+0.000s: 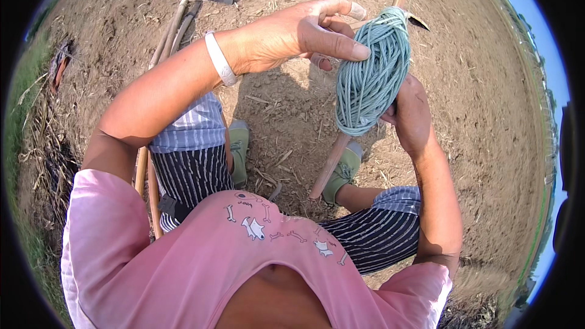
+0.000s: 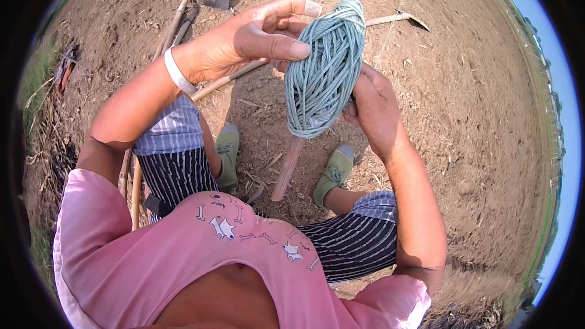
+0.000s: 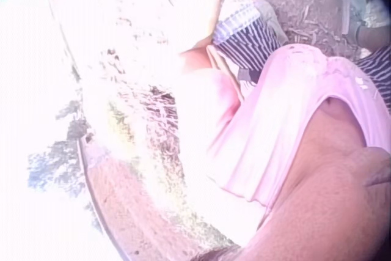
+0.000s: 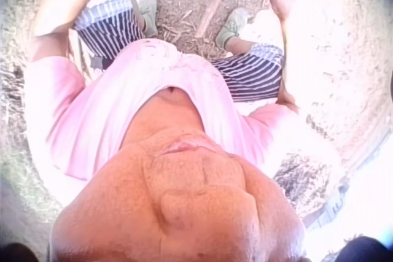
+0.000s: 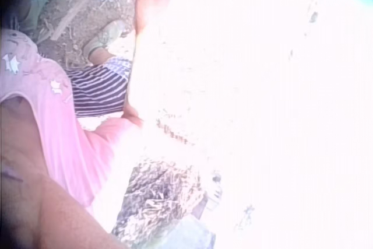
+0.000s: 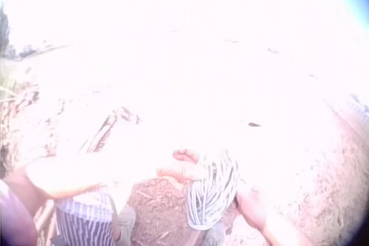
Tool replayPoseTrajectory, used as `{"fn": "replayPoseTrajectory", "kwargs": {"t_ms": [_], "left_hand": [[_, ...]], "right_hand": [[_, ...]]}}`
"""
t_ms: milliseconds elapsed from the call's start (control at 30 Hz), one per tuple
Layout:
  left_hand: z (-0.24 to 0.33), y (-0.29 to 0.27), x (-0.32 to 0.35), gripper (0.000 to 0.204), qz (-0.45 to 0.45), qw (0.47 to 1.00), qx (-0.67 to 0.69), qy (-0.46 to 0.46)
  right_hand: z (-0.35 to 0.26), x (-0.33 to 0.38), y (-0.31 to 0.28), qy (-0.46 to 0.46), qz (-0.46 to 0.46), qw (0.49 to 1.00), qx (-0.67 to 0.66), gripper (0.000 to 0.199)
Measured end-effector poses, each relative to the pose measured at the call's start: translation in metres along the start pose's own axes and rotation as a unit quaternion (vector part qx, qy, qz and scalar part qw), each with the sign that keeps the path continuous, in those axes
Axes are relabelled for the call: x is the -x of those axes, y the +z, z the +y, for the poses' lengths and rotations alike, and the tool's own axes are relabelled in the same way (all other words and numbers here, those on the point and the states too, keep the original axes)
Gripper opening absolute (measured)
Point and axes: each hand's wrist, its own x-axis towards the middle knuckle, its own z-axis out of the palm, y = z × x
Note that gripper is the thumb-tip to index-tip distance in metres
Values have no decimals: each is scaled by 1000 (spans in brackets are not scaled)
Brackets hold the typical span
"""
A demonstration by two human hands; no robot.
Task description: The person squats in a field and winds a light-colored rope around a short wooden stick held between their hands. They repeatedly wrap the rope to form a compact bundle, occasionally adjusting the stick and rope to maintain tension.
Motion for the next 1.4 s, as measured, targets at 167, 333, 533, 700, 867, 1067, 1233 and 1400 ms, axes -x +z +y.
{"fn": "replayPoseTrajectory", "kwargs": {"t_ms": [167, 333, 533, 700, 867, 1067, 1233, 1400], "left_hand": [[4, 0, -3, 80, -105, 985, 115, -72], [-13, 7, -5, 83, -96, 992, 33, -71], [-13, 6, 0, 81, -46, 995, 71, -60], [-2, -14, 6, 73, -8, 984, 158, 78], [-8, -52, 5, 61, 134, 981, 51, 131], [-8, -62, -10, 57, 219, 960, 73, 158], [-1, -67, -17, 54, 220, 943, 186, 166], [1, -72, -9, 51, 151, 923, 315, 160]], "right_hand": [[9, -5, -9, -5, -50, 999, 15, 27], [19, -8, -7, -32, -48, 995, 80, 28], [28, -13, -12, -58, -43, 992, 107, 27], [33, -25, -44, -115, 48, 952, 280, 30], [43, -26, -79, -134, 105, 951, 258, 31], [4, 8, -12, -151, 5, 961, 233, 32], [5, 18, 26, -245, -71, 922, 292, 24], [34, 1, 46, -191, -153, 887, 392, 22]]}}
